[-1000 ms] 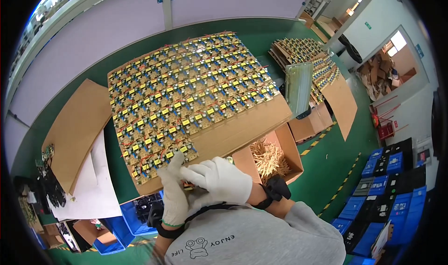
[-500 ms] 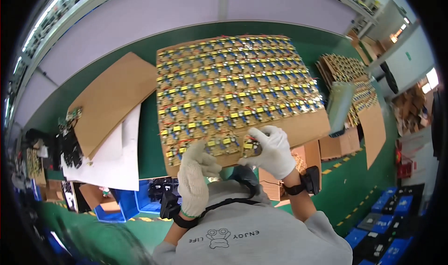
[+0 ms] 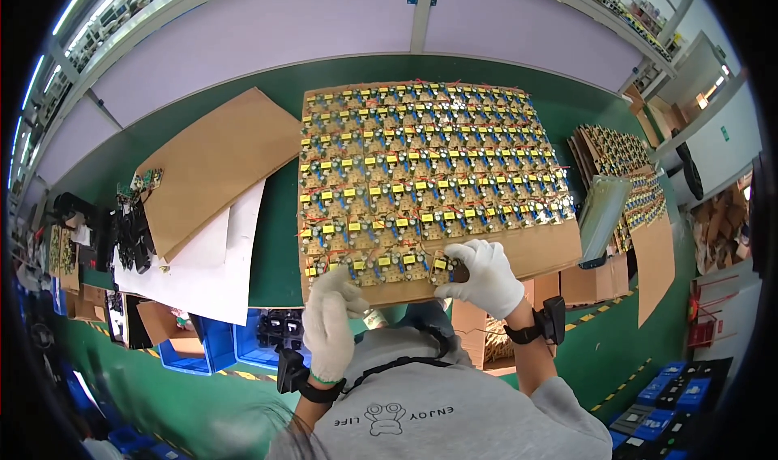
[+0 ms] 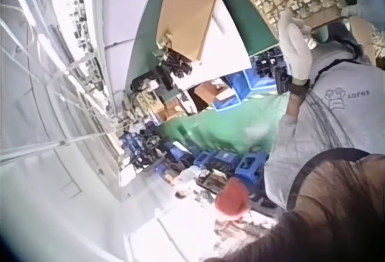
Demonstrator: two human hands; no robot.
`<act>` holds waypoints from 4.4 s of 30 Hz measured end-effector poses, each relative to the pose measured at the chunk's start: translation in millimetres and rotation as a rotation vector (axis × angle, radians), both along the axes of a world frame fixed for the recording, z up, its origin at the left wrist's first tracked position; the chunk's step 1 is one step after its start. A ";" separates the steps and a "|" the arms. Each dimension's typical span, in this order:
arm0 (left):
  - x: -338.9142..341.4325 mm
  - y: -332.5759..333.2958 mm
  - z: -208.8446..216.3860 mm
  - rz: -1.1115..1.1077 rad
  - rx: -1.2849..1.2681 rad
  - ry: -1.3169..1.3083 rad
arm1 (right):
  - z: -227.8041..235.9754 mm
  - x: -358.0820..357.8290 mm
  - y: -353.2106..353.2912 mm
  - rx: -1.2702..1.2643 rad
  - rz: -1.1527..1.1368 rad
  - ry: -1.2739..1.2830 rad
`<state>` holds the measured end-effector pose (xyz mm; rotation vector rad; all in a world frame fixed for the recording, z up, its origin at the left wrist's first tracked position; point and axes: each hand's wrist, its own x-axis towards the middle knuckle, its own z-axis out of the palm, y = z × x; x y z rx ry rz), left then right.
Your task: The person picks up a circuit board from a stack, places it into a jig, and then moves it to a cardboard sheet. After filling the sheet with boards, they lift the cardboard and place it onto a stack.
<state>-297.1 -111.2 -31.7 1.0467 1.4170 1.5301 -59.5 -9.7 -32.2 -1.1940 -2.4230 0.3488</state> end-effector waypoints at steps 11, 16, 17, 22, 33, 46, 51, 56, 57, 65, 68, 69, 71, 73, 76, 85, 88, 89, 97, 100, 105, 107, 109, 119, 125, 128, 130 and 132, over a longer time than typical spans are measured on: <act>28.9 40.6 21.3 -0.124 0.156 1.159 | 8.6 -8.6 11.6 -0.031 -0.077 -0.052; 46.2 55.3 12.2 -0.103 0.131 1.204 | 7.3 -19.0 14.4 0.023 -0.013 0.080; 45.9 53.8 12.2 -0.103 0.105 1.229 | 11.4 -21.2 13.4 0.000 -0.004 0.053; 49.1 57.5 3.8 -0.133 0.051 1.263 | 24.3 17.9 12.5 -0.235 -0.062 0.173; 80.4 50.0 34.1 -0.015 0.135 1.385 | -67.2 446.1 45.4 -0.158 -1.383 1.268; 213.9 87.9 50.2 0.426 0.293 1.181 | -69.9 560.3 169.1 -0.656 -1.473 1.037; 243.2 113.5 58.2 0.262 0.423 1.120 | -74.6 567.7 150.0 -0.494 -1.498 1.040; 254.4 125.2 48.3 0.154 0.285 1.002 | -59.5 493.5 105.3 -0.431 -1.069 1.318; 256.5 126.6 48.7 0.115 0.289 0.964 | -36.9 460.3 87.8 -0.530 -1.084 1.231; 292.8 149.0 45.0 -0.154 0.432 0.843 | -125.1 374.9 38.6 -0.245 -1.045 0.750; 295.3 152.6 40.5 -0.160 0.420 0.876 | -134.1 366.8 36.1 -0.127 -1.032 0.797; 296.4 154.8 39.7 -0.166 0.426 0.881 | -134.6 365.5 36.7 -0.070 -1.036 0.795; 298.7 161.6 40.6 -0.205 0.418 0.821 | -129.9 364.2 39.4 -0.054 -1.038 0.837; 298.8 165.4 44.6 -0.215 0.409 0.762 | -93.3 357.3 40.2 -0.216 -1.041 0.865; 312.7 175.4 54.3 -0.568 0.308 0.530 | -37.6 358.7 36.3 -0.328 -0.633 0.531; 336.2 191.5 70.2 -0.654 0.476 0.689 | 22.4 284.9 61.7 0.371 -0.640 0.737; 343.8 177.2 68.9 -0.484 -0.113 -0.268 | 18.2 266.8 68.2 -0.313 -0.490 1.619; 347.6 177.9 67.4 -0.482 -0.111 -0.265 | 9.9 266.2 74.0 -0.626 -0.275 1.837; 341.0 190.0 55.9 -0.429 0.063 0.261 | 2.4 334.4 94.7 -0.245 -1.007 1.511; 328.8 194.4 59.1 -0.452 0.129 0.312 | -21.6 375.4 88.3 -0.152 -1.161 0.960; 332.6 193.3 49.5 -0.569 0.177 0.326 | -76.2 377.2 66.6 -0.108 -1.121 0.448; 333.4 190.9 48.4 -0.616 0.142 0.338 | -100.9 370.3 65.0 -0.213 -1.130 0.691; 332.6 190.3 50.4 -0.607 0.126 0.318 | -98.0 359.7 68.7 -0.117 -1.158 0.778; 332.8 185.3 48.1 -0.511 0.148 0.321 | -109.9 387.3 104.7 0.079 -1.243 0.556; 334.1 182.6 45.9 -0.439 0.041 0.263 | -107.2 357.7 98.2 0.209 -1.433 0.499; 339.4 183.5 44.5 -0.512 -0.008 0.211 | -100.0 361.4 103.4 0.206 -1.345 0.617; 341.5 184.4 38.3 -0.531 0.035 0.265 | -102.4 365.6 105.3 0.188 -1.177 0.792; 344.7 180.2 37.2 -0.542 0.073 0.310 | -95.5 371.0 107.7 0.096 -1.188 0.718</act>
